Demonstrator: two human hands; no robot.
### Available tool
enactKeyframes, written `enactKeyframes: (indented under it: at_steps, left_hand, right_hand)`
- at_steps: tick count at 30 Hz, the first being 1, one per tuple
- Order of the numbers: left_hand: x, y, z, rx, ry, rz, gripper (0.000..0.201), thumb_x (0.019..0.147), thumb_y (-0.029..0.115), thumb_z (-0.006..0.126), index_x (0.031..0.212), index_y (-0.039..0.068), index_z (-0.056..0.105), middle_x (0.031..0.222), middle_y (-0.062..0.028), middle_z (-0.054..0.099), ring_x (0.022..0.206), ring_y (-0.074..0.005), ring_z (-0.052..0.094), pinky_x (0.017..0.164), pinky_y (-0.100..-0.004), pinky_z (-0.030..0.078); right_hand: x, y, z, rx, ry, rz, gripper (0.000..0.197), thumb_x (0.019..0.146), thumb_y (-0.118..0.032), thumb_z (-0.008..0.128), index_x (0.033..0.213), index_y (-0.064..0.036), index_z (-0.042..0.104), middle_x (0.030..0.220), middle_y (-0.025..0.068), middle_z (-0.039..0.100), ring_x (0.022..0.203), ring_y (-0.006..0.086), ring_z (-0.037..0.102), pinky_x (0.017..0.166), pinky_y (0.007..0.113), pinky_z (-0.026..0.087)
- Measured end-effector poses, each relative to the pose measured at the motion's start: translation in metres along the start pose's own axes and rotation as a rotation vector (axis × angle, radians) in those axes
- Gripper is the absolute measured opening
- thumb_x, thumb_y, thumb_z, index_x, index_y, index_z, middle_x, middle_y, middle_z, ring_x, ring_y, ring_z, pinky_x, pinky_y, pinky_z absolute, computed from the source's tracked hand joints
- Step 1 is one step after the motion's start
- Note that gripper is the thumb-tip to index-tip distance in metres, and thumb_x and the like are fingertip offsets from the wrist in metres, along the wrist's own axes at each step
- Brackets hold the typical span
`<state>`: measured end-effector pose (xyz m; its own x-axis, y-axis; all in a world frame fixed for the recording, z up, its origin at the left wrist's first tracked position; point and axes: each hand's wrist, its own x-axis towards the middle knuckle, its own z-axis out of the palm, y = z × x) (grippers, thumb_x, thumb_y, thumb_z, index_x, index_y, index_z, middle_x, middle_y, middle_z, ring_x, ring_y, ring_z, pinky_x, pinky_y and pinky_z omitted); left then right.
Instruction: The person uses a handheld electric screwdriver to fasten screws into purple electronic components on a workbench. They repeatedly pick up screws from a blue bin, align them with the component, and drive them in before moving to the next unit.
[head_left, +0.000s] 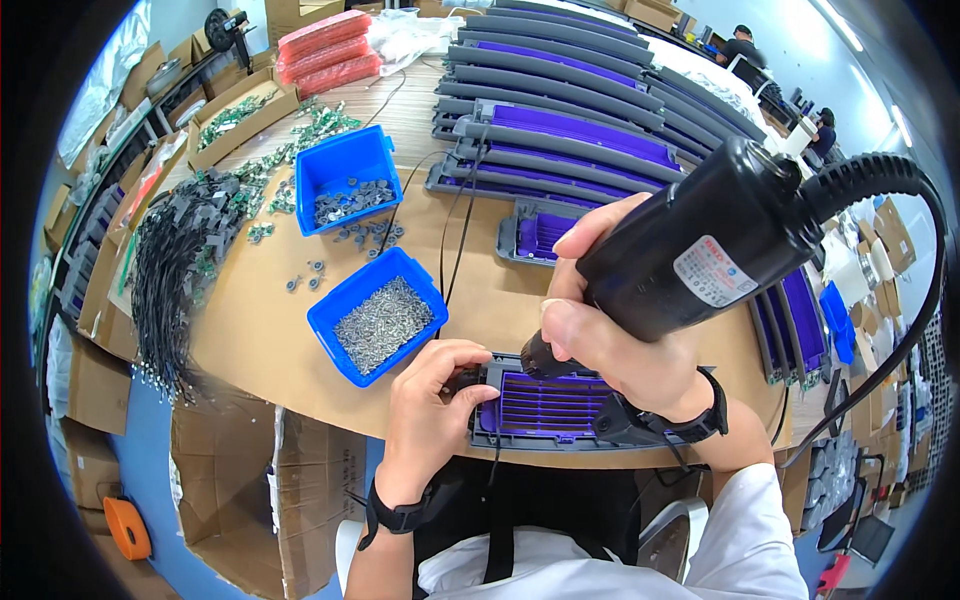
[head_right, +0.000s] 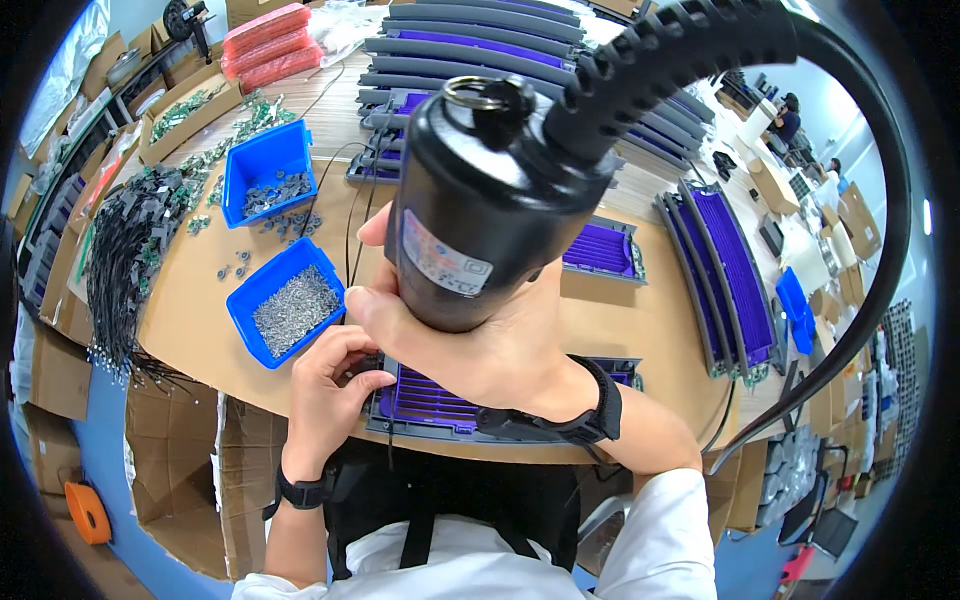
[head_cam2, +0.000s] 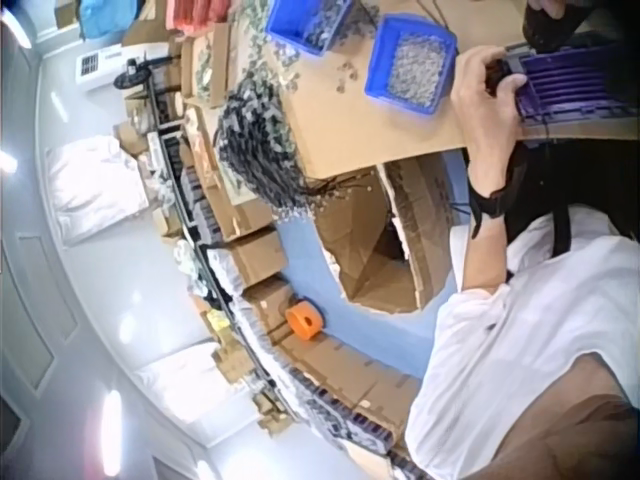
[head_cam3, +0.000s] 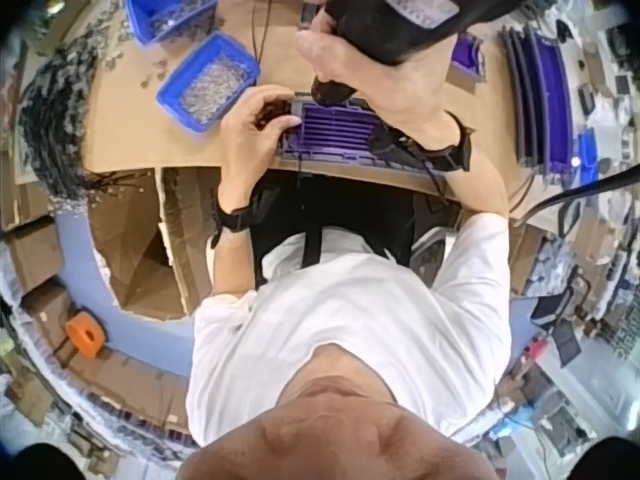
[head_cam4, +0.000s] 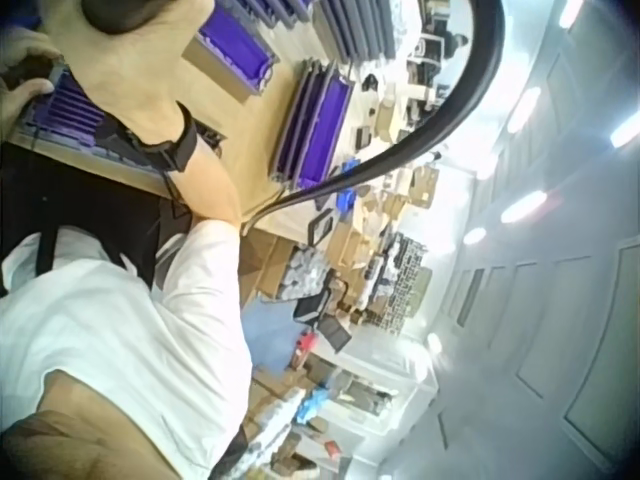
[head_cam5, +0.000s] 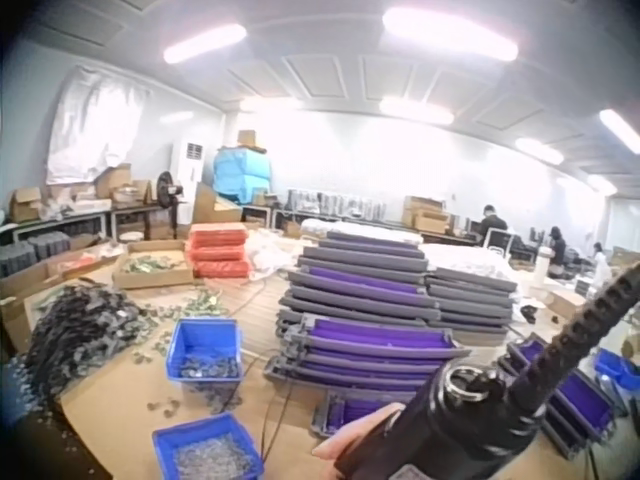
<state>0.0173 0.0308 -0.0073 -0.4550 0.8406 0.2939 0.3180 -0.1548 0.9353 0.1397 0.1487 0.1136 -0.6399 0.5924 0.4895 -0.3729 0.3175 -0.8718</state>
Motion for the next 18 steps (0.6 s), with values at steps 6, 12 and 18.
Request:
enactKeyframes:
  at_steps: [6,12,18]
  left_hand:
    - [0.0007,-0.0007,0.0,-0.001,-0.013,0.004,0.033,0.069,-0.007,0.076,0.1,0.001,0.065,0.1,-0.0086,0.065,0.083,-0.0182,0.064,0.072,-0.0282,0.054]
    - [0.001,0.0045,-0.0005,0.037,-0.008,0.001,0.033,0.07,-0.005,0.077,0.1,0.001,0.065,0.101,-0.0087,0.065,0.084,-0.0187,0.064,0.072,-0.0287,0.054]
    - [0.0001,0.0008,0.0001,0.023,-0.008,0.01,0.033,0.07,-0.004,0.077,0.101,0.001,0.065,0.101,-0.0087,0.065,0.084,-0.0197,0.064,0.072,-0.0289,0.054]
  right_hand:
    - [-0.0016,0.0037,-0.0006,-0.02,-0.028,-0.016,0.037,0.074,0.008,0.065,0.106,0.0009,0.047,0.067,0.0081,0.056,0.053,0.0125,0.056,0.052,0.024,0.047]
    - [-0.0006,0.0086,-0.0018,-0.048,-0.067,-0.029,0.038,0.074,0.007,0.066,0.106,0.0004,0.047,0.066,0.0071,0.057,0.053,0.0118,0.056,0.052,0.024,0.046]
    - [-0.0011,0.0058,-0.0033,-0.087,-0.11,-0.009,0.036,0.073,0.005,0.068,0.103,-0.0009,0.047,0.066,0.007,0.057,0.055,0.0114,0.056,0.052,0.023,0.045]
